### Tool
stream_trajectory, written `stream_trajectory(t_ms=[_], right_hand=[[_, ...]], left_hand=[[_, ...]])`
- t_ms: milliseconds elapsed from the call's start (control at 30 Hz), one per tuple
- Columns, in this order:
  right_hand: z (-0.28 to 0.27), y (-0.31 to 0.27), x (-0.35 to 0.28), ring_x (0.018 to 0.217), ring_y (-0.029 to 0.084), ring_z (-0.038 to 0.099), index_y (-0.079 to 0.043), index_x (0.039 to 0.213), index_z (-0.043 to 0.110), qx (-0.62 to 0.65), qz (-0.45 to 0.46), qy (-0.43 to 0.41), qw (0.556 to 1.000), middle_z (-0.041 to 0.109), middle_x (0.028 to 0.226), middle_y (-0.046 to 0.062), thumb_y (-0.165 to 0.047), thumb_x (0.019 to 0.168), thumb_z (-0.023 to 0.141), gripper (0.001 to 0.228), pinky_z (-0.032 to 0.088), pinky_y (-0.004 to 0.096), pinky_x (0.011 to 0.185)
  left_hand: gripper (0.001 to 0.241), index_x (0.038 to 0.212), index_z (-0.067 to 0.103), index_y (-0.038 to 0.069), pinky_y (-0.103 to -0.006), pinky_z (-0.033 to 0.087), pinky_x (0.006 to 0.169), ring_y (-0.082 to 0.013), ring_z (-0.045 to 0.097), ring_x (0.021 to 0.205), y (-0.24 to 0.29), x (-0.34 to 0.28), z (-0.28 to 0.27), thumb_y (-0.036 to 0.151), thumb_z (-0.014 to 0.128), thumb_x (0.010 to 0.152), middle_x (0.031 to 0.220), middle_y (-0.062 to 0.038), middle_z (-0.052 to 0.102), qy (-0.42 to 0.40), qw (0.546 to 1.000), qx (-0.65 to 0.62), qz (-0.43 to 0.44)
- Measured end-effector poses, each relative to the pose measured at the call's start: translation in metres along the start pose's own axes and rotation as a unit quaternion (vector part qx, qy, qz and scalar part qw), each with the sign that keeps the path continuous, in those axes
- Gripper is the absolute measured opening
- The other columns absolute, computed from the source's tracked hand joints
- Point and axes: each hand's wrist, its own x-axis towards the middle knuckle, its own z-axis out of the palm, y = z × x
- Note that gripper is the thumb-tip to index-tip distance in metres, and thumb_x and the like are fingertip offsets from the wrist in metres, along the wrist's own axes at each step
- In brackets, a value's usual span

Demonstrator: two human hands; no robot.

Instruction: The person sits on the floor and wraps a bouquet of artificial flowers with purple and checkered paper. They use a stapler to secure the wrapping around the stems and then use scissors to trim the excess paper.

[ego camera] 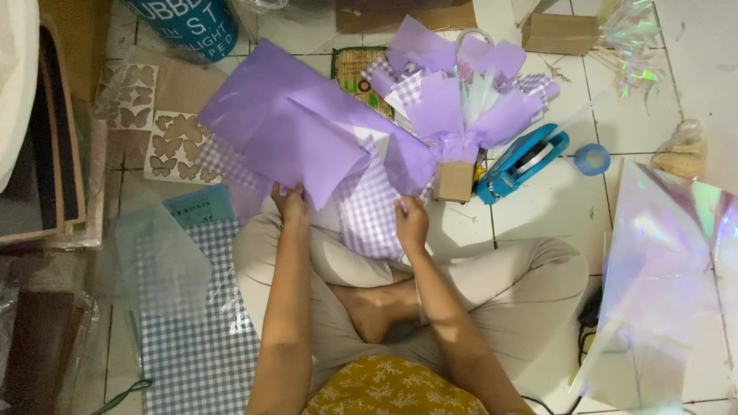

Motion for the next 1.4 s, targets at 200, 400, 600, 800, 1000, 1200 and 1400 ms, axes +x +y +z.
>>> stream_trajectory(t_ms=[200, 400, 600, 800, 1000, 1200, 1400], right_hand=[[-0.007, 0.025, 0.015, 0.072, 0.030, 0.068, -0.015, 0.100, 0.070, 0.072, 0.124, 0.158, 0.977, 0.068, 0.076, 0.010, -0.021, 0.096, 0.069, 0.008, 0.051, 0.042, 0.067], [0.037, 0.035, -0.009, 0.099, 0.035, 0.070, -0.007, 0.113, 0.069, 0.186, 0.158, -0.149, 0.958, 0.074, 0.102, 0.016, -0.030, 0.103, 0.061, 0.026, 0.057, 0.046, 0.081], [0.028, 0.003, -0.020, 0.117, 0.038, 0.059, -0.013, 0.104, 0.069, 0.000, -0.055, -0.233, 0.971, 0.063, 0.114, 0.011, -0.030, 0.103, 0.056, 0.022, 0.053, 0.046, 0.095], [0.006, 0.008, -0.011, 0.117, 0.034, 0.054, -0.029, 0.129, 0.062, -0.206, -0.016, -0.252, 0.945, 0.053, 0.117, 0.007, -0.048, 0.082, 0.070, 0.051, 0.051, 0.054, 0.091], [0.010, 0.010, -0.014, 0.108, 0.038, 0.065, -0.027, 0.130, 0.050, -0.211, 0.053, -0.297, 0.930, 0.060, 0.112, 0.009, -0.047, 0.080, 0.075, 0.059, 0.053, 0.054, 0.084], [-0.028, -0.022, -0.012, 0.102, 0.041, 0.067, -0.005, 0.104, 0.063, -0.144, 0.126, -0.327, 0.925, 0.062, 0.101, 0.019, -0.041, 0.085, 0.076, 0.043, 0.056, 0.052, 0.083], [-0.028, 0.028, -0.004, 0.084, 0.031, 0.076, -0.018, 0.110, 0.060, -0.071, 0.230, -0.210, 0.948, 0.076, 0.090, 0.011, -0.039, 0.092, 0.066, 0.028, 0.058, 0.048, 0.081]], left_hand=[[0.091, 0.162, 0.012, 0.030, -0.0480, 0.054, 0.101, -0.0287, 0.057, 0.118, 0.008, -0.003, 0.000, -0.003, 0.068, 0.098, 0.141, -0.022, 0.036, 0.001, 0.997, -0.072, 0.002], [0.088, 0.161, 0.016, 0.025, -0.0368, 0.060, 0.092, -0.0182, 0.062, 0.095, 0.045, -0.040, 0.022, -0.005, 0.067, 0.096, 0.109, -0.007, 0.048, -0.049, 0.980, -0.177, -0.071], [0.083, 0.159, 0.023, 0.027, -0.0407, 0.062, 0.080, -0.0173, 0.056, 0.074, -0.020, 0.003, -0.004, -0.001, 0.068, 0.094, 0.100, -0.005, 0.055, -0.072, 0.988, -0.009, -0.135], [0.083, 0.150, 0.039, 0.027, -0.0397, 0.060, 0.081, -0.0235, 0.071, 0.103, -0.030, 0.002, -0.007, 0.010, 0.081, 0.080, 0.118, -0.007, 0.066, -0.113, 0.939, 0.325, -0.012], [0.084, 0.153, 0.034, 0.024, -0.0451, 0.046, 0.113, -0.0324, 0.057, 0.131, -0.053, 0.019, -0.006, 0.007, 0.065, 0.077, 0.139, -0.011, 0.061, -0.111, 0.886, 0.446, 0.061], [0.090, 0.159, 0.026, 0.020, -0.0479, 0.051, 0.107, -0.0360, 0.058, 0.130, -0.037, 0.010, 0.003, -0.002, 0.059, 0.079, 0.143, -0.017, 0.058, -0.104, 0.894, 0.434, 0.042], [0.083, 0.158, 0.031, 0.026, -0.0462, 0.052, 0.105, -0.0341, 0.062, 0.126, -0.013, -0.018, 0.007, 0.004, 0.060, 0.083, 0.134, -0.017, 0.065, -0.071, 0.889, 0.450, 0.037]])
